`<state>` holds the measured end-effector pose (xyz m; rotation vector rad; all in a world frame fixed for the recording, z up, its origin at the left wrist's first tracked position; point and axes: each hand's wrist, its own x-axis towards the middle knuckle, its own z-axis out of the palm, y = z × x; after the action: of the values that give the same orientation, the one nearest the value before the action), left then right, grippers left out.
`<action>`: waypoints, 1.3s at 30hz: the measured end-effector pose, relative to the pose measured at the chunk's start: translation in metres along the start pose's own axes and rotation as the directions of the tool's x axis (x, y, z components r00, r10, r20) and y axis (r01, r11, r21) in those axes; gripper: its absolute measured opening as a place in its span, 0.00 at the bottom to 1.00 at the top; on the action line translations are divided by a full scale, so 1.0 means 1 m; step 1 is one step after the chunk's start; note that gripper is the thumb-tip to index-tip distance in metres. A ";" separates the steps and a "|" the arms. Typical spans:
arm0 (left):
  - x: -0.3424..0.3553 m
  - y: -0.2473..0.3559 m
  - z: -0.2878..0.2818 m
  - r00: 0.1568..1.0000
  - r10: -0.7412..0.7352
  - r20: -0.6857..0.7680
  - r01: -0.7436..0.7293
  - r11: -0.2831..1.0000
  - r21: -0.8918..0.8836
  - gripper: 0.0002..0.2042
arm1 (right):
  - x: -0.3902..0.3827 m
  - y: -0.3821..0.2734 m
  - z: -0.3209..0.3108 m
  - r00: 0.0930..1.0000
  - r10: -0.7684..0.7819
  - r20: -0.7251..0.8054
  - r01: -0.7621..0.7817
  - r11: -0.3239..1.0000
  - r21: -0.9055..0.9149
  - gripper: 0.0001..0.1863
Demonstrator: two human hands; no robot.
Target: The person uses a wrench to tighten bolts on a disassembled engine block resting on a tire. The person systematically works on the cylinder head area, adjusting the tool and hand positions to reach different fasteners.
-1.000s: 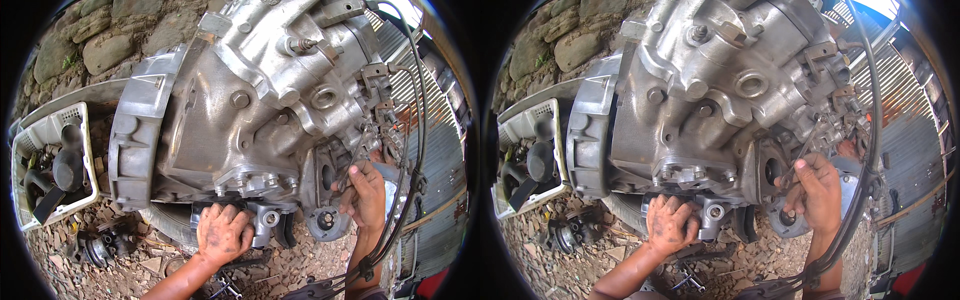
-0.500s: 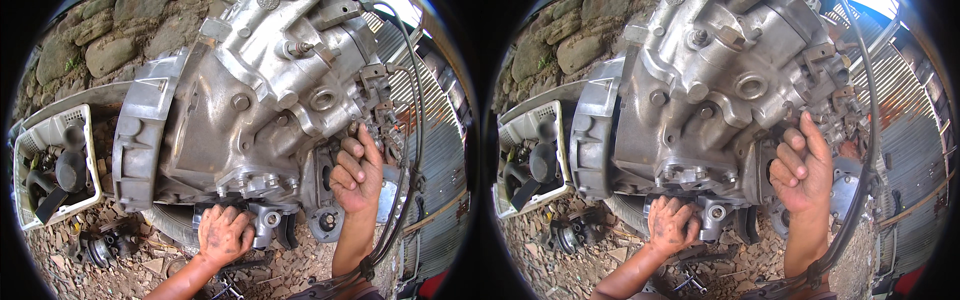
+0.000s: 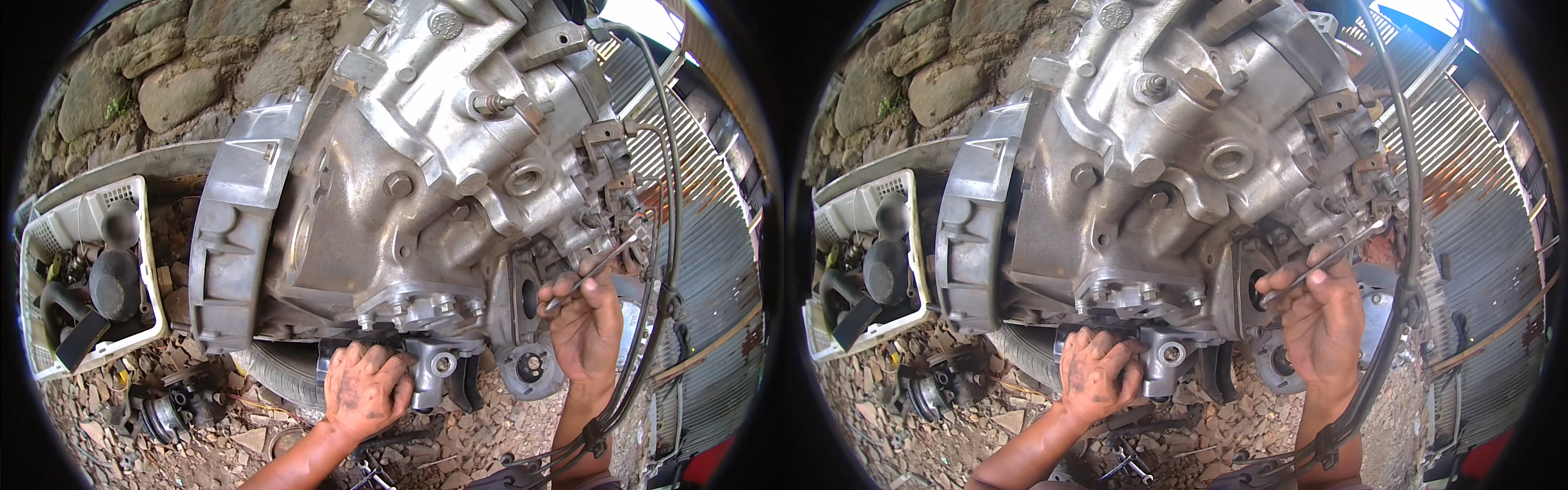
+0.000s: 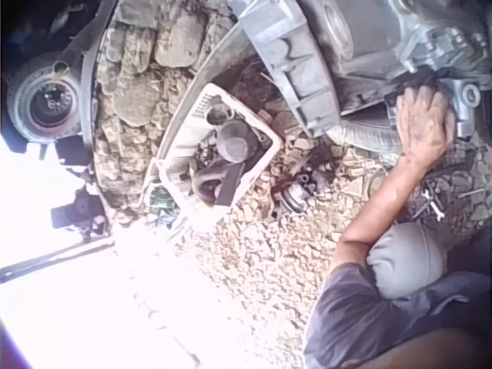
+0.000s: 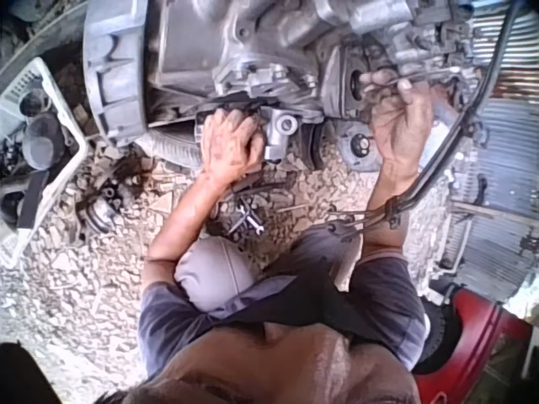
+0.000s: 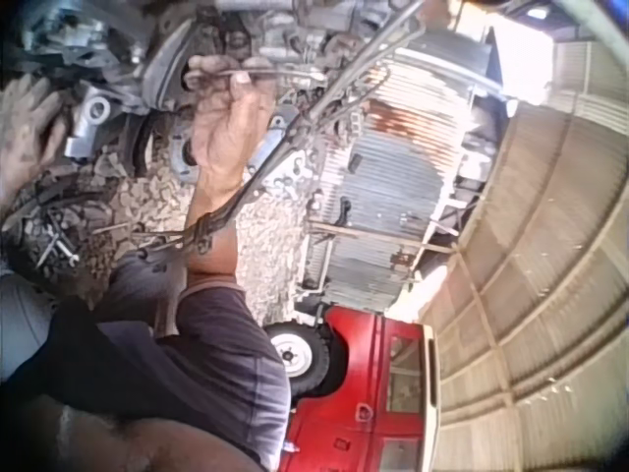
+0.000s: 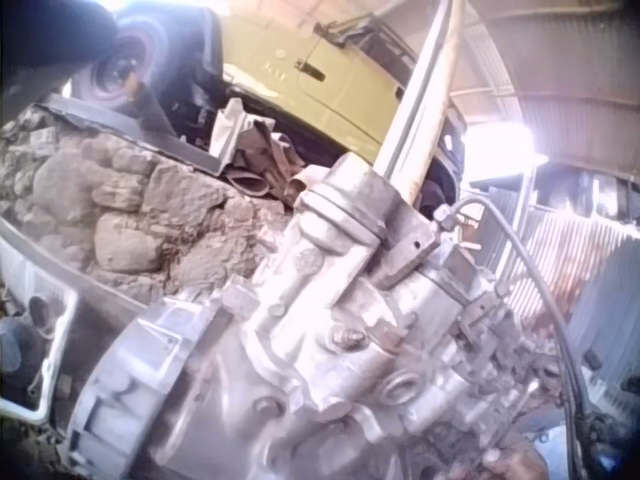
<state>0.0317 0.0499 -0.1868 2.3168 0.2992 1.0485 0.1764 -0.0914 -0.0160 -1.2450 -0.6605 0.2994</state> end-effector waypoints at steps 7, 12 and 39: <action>0.001 0.003 0.002 1.000 0.003 0.000 -0.003 1.000 -0.003 0.09 | -0.007 -0.006 -0.059 0.948 -0.139 -0.286 0.027 0.931 -0.364 0.15; 0.001 0.004 0.002 1.000 -0.006 -0.010 0.006 1.000 0.007 0.09 | 0.001 -0.010 -0.060 0.906 -0.236 -0.351 0.041 0.875 -0.482 0.16; 0.001 0.004 0.000 1.000 0.011 -0.026 -0.011 1.000 0.020 0.08 | 0.003 -0.005 -0.048 0.956 -0.068 -0.285 -0.098 0.842 -0.530 0.13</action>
<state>0.0325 0.0471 -0.1834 2.3270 0.3091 1.0861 0.2069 -0.1282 -0.0188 -1.7972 -0.4871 -0.0768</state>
